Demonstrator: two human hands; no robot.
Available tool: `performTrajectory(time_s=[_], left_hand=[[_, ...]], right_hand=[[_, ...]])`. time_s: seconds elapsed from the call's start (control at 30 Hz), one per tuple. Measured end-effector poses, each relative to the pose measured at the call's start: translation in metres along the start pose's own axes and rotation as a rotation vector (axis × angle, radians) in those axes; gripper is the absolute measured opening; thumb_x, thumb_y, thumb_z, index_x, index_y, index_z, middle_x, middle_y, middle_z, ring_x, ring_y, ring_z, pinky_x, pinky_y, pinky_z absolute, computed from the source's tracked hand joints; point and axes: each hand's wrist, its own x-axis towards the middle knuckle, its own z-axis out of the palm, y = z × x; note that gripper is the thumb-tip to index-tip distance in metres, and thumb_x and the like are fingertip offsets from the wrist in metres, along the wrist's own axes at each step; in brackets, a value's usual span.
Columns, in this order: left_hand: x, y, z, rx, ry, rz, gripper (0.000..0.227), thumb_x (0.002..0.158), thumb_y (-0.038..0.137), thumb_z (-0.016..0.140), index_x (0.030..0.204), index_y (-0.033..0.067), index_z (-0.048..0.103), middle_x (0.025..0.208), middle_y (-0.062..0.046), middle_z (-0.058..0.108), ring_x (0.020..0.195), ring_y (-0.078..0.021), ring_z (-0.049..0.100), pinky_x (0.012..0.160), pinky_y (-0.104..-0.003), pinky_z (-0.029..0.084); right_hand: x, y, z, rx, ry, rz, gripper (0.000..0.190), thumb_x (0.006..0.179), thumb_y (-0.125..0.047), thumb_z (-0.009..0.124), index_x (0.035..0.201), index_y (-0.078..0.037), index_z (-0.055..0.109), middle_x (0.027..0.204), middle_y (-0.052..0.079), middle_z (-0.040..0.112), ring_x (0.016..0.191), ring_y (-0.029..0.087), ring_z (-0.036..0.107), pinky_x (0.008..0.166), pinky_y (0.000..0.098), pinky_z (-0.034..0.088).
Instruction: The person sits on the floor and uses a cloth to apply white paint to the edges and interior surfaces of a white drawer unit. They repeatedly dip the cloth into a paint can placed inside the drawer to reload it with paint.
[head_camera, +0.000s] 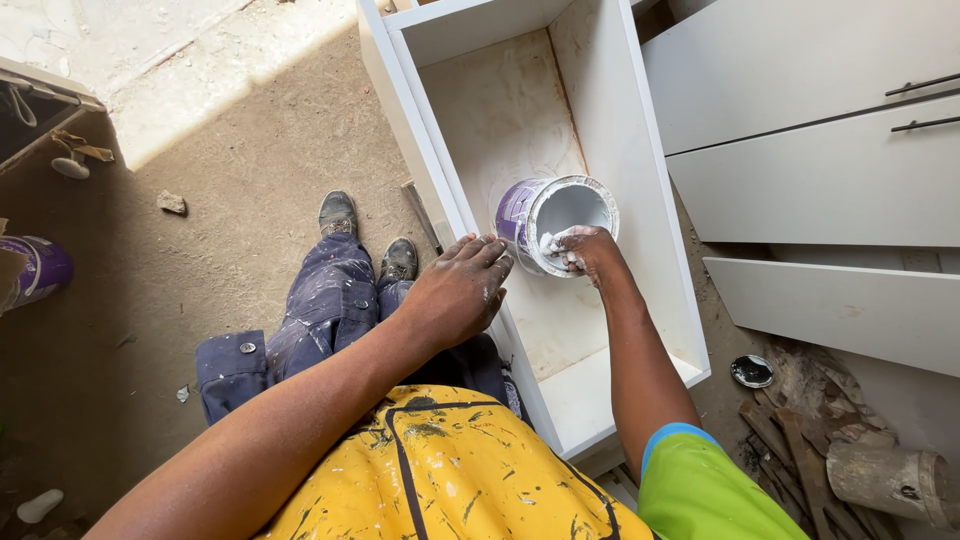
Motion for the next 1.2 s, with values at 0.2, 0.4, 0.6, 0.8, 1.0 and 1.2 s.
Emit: performTrajectory(time_s=[0.2,0.4,0.6,0.8,1.0,1.2], left_hand=[[-0.008,0.003,-0.001,-0.016,-0.001,-0.01,0.04,0.092,0.023,0.066,0.127,0.0025,0.069,0.131,-0.021,0.067,0.131,-0.0366,0.06,0.119,-0.048,0.039],[-0.011,0.01,-0.007,-0.015,-0.018,-0.012,0.04,0.092,0.023,0.066,0.127,0.0031,0.07,0.132,-0.02,0.067,0.131,-0.0358,0.06,0.119,-0.048,0.039],[-0.017,0.012,0.004,-0.017,0.0,-0.011,0.04,0.091,0.024,0.067,0.125,0.0041,0.07,0.131,-0.019,0.067,0.13,-0.0355,0.061,0.119,-0.047,0.039],[-0.023,0.007,0.007,-0.036,0.007,-0.013,0.04,0.092,0.024,0.066,0.126,0.0036,0.07,0.13,-0.02,0.067,0.13,-0.0365,0.061,0.118,-0.049,0.04],[-0.028,-0.003,-0.002,-0.068,-0.015,-0.072,0.04,0.093,0.022,0.065,0.128,0.0027,0.069,0.13,-0.021,0.067,0.13,-0.0372,0.061,0.118,-0.049,0.04],[-0.03,-0.019,-0.007,-0.084,0.047,-0.122,0.04,0.092,0.024,0.065,0.126,0.0034,0.069,0.127,-0.021,0.067,0.127,-0.0377,0.062,0.115,-0.049,0.042]], right_hand=[[0.005,-0.02,-0.009,-0.104,-0.042,0.171,0.025,0.089,-0.018,0.065,0.104,0.002,0.065,0.074,0.017,0.068,0.05,0.014,0.06,0.036,0.0218,0.047],[0.033,-0.015,-0.004,-0.178,-0.035,0.22,0.034,0.086,-0.028,0.066,0.106,0.0,0.064,0.071,0.02,0.068,0.05,0.022,0.061,0.038,0.0264,0.041],[0.049,-0.01,0.001,-0.321,0.079,0.114,0.042,0.089,-0.033,0.064,0.114,0.0,0.065,0.066,0.018,0.07,0.046,0.023,0.064,0.037,0.0305,0.045],[-0.019,-0.058,0.009,-0.173,-0.031,0.128,0.038,0.087,-0.028,0.063,0.111,0.002,0.066,0.069,0.016,0.065,0.052,0.023,0.061,0.042,0.0299,0.045],[-0.053,-0.088,0.028,0.287,-0.336,-0.052,0.018,0.084,-0.01,0.06,0.087,0.008,0.061,0.063,0.018,0.062,0.051,0.024,0.063,0.045,0.0287,0.048],[-0.049,-0.122,0.054,0.3,-0.514,-0.38,0.02,0.09,-0.001,0.067,0.109,0.005,0.063,0.085,0.016,0.069,0.068,0.018,0.065,0.058,0.0233,0.055]])
